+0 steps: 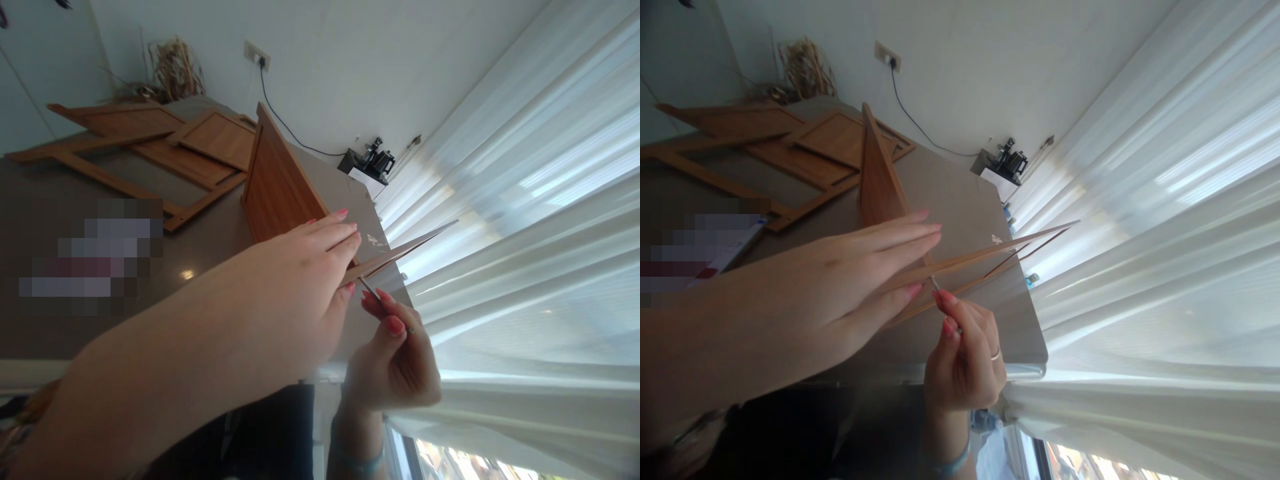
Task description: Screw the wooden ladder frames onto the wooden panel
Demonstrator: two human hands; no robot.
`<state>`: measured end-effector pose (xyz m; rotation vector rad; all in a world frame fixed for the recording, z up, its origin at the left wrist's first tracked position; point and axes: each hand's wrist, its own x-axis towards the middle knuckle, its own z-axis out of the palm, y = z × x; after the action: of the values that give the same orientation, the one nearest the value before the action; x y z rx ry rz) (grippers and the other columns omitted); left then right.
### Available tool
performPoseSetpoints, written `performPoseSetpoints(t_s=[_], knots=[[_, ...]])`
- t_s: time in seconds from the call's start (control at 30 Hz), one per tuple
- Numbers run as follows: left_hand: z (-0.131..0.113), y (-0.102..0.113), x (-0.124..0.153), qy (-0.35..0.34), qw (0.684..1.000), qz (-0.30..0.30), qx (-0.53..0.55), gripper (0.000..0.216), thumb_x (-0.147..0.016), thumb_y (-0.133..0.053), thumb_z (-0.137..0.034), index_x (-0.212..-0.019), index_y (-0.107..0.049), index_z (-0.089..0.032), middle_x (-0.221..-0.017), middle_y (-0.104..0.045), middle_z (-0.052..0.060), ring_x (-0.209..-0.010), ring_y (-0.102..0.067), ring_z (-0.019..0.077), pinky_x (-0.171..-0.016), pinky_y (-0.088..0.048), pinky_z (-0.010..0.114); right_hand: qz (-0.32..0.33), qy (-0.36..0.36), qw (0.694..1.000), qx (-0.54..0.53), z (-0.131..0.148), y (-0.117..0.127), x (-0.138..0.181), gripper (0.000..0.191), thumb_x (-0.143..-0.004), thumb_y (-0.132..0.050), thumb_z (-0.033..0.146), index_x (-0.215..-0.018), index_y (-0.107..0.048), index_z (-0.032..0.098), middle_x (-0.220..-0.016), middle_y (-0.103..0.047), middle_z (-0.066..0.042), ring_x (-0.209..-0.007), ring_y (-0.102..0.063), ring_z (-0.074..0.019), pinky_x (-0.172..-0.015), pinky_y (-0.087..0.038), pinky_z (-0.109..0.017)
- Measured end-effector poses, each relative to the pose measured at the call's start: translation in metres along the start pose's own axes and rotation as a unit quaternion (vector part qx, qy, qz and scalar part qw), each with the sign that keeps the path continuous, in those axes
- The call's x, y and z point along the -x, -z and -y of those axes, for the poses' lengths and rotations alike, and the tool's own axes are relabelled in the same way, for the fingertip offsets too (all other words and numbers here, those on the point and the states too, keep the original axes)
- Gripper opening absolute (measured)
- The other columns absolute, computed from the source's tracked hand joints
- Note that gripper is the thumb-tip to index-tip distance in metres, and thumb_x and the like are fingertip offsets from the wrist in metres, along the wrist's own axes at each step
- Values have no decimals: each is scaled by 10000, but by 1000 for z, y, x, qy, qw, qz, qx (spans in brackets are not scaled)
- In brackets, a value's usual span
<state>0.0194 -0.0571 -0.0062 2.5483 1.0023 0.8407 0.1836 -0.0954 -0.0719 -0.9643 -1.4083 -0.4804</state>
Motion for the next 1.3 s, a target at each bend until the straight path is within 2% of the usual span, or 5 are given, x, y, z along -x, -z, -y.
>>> performPoseSetpoints(t_s=[0.4, 0.63, 0.87, 1.1, 1.3], knots=[[4, -6, -2, 1, 1000, -26, -10, 500, -968, -397, -367, -1433, -466, -197, -1538, -451, 26, -1465, -395, 197, -1262, -312, 352, 191, 153, 967, 62, -4, 36, -31, 313, -869, -649, 31, -1154, -688, 154, -958, -773, -66, -843, -717, -175, -735, -598, -311], [11, -10, 1, -25, 998, -45, -35, 513, -968, -393, -350, -1460, -420, -207, -1549, -434, 17, -1465, -394, 193, -1262, -306, 331, 372, 241, 868, 225, 25, 54, -73, 123, -951, -571, 112, -1030, -657, 74, -618, -618, -4, -572, -584, -123, -556, -463, -251], [14, -12, 0, -37, 998, -44, -22, 520, -972, -384, -338, -1473, -393, -201, -1553, -428, 27, -1481, -365, 176, -1260, -295, 327, 428, 292, 770, 373, 51, 42, -85, 371, -805, -307, -83, -698, -550, 176, -498, -440, -2, -435, -421, -142, -433, -279, -278], [3, -3, -2, 13, 1000, -11, 12, 482, -981, -356, -350, -1413, -486, -180, -1567, -410, 43, -1480, -367, 162, -1221, -357, 297, 539, -27, 825, 165, 26, 41, -90, 273, -1004, -415, 253, -779, -556, 187, -521, -563, 22, -434, -482, -101, -468, -318, -235], [2, -3, -4, 15, 1000, -5, 14, 502, -977, -363, -352, -1429, -475, -165, -1563, -414, 53, -1480, -367, 172, -1214, -367, 299, 531, -370, 756, -99, 20, 35, -89, 326, -989, -454, 456, -882, -598, 184, -470, -586, 43, -430, -493, -82, -476, -380, -193]])
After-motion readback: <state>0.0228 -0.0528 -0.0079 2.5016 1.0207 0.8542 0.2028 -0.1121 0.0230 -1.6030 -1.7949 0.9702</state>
